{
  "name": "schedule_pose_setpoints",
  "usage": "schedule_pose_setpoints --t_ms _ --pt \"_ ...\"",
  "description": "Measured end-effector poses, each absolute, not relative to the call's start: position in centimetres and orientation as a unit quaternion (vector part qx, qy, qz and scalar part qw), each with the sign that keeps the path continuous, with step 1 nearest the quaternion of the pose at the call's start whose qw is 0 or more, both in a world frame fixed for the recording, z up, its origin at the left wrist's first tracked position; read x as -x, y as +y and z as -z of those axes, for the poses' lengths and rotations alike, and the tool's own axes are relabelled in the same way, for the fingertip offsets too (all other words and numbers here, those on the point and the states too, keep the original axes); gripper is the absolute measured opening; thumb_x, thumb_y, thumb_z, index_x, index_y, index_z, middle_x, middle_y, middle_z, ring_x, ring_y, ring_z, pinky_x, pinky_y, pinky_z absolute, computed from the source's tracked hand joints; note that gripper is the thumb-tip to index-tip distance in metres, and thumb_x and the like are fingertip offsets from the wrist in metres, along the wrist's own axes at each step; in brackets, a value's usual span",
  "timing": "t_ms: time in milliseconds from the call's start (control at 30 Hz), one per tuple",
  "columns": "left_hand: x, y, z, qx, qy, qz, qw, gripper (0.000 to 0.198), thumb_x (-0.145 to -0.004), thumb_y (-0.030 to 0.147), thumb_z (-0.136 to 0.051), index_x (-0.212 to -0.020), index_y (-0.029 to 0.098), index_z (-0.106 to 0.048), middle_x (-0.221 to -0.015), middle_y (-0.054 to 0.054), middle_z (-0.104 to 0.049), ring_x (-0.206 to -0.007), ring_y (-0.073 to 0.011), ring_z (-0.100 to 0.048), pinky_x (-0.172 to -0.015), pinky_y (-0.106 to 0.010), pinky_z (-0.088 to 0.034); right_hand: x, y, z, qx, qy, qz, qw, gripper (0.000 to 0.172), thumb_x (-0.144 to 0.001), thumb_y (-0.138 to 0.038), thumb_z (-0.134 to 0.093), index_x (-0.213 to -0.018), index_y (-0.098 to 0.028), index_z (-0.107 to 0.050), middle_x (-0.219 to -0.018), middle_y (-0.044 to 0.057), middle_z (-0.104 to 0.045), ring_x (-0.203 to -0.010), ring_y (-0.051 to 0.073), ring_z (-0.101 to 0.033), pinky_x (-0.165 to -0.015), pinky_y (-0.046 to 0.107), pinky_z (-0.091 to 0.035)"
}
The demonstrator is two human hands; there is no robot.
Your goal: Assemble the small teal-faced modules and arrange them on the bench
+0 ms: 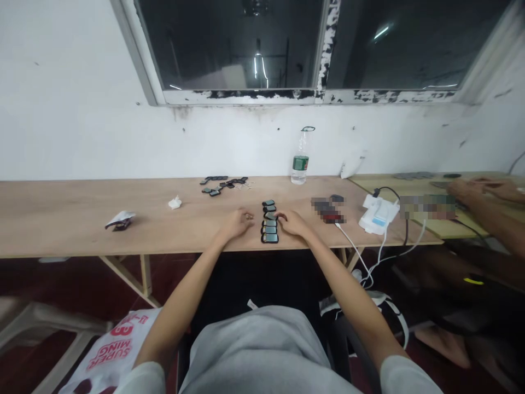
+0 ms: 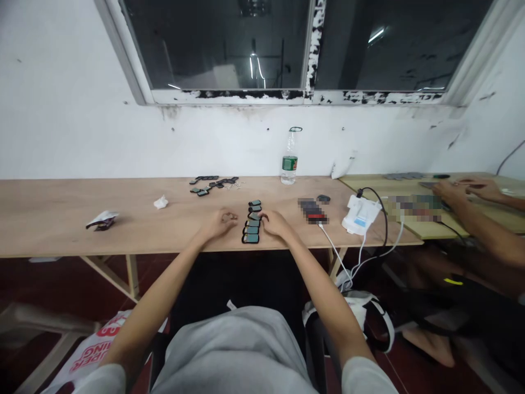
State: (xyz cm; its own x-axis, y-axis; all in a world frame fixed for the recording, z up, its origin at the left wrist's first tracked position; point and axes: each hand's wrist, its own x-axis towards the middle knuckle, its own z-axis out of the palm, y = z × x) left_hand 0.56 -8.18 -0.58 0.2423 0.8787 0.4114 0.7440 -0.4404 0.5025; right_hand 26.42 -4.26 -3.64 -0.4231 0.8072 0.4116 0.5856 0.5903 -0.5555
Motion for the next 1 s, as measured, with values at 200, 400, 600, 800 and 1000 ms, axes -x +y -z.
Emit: schedule_pose_setpoints --t_ms 200,400,600,800,1000 --pt "0.7 -7.5 1.3 -0.778 0.506 -0.355 0.115 0.034 -0.085 0.039 -0.065 -0.110 0.018 -0.072 -0.116 -0.012 -0.071 -0.104 -0.0290 -0.067 -0.097 -0.041 -0.051 -26.5 -4.9 2.5 0.377 -0.836 -0.191 0.350 0.032 -0.099 -0.021 -0.043 -0.117 -0.020 -0.069 -0.122 0.008 -0.072 -0.111 0.023 -0.066 -0.104 0.040 -0.047" --pt "1.0 -7.3 2.0 -0.778 0.494 -0.361 0.143 0.035 -0.086 0.038 -0.065 -0.115 0.019 -0.071 -0.115 -0.012 -0.073 -0.106 -0.0303 -0.067 -0.097 -0.041 -0.051 -25.8 -3.0 1.8 0.389 -0.830 -0.191 0.351 0.040 -0.094 -0.018 -0.049 -0.129 -0.020 -0.067 -0.142 0.011 -0.062 -0.133 0.026 -0.056 -0.118 0.044 -0.036" --pt "1.2 -6.9 2.3 -0.773 0.511 -0.348 0.140 0.025 -0.088 0.034 -0.064 -0.105 0.020 -0.076 -0.106 -0.012 -0.077 -0.099 -0.0312 -0.070 -0.092 -0.041 -0.052 -25.8 -1.9 1.7 0.395 -0.849 -0.214 0.279 0.037 -0.087 -0.017 -0.061 -0.122 -0.021 -0.071 -0.139 0.010 -0.064 -0.131 0.029 -0.057 -0.116 0.047 -0.038" --pt "1.2 -6.7 2.6 -0.762 0.526 -0.356 0.127 0.023 -0.085 0.034 -0.070 -0.100 0.019 -0.079 -0.101 -0.013 -0.078 -0.092 -0.0295 -0.070 -0.089 -0.041 -0.052 -28.3 -2.4 2.3 0.439 -0.837 -0.113 0.305 0.025 -0.095 -0.020 -0.049 -0.095 -0.018 -0.074 -0.111 0.012 -0.074 -0.107 0.026 -0.065 -0.103 0.038 -0.045" --pt "1.2 -6.8 2.3 -0.751 0.530 -0.366 0.145 0.021 -0.080 0.035 -0.076 -0.093 0.020 -0.080 -0.092 -0.011 -0.078 -0.082 -0.0273 -0.070 -0.081 -0.038 -0.054 -29.9 -2.8 2.4 0.493 -0.808 -0.106 0.305 0.014 -0.088 -0.016 -0.056 -0.090 -0.017 -0.070 -0.096 0.009 -0.074 -0.088 0.022 -0.065 -0.085 0.031 -0.048"
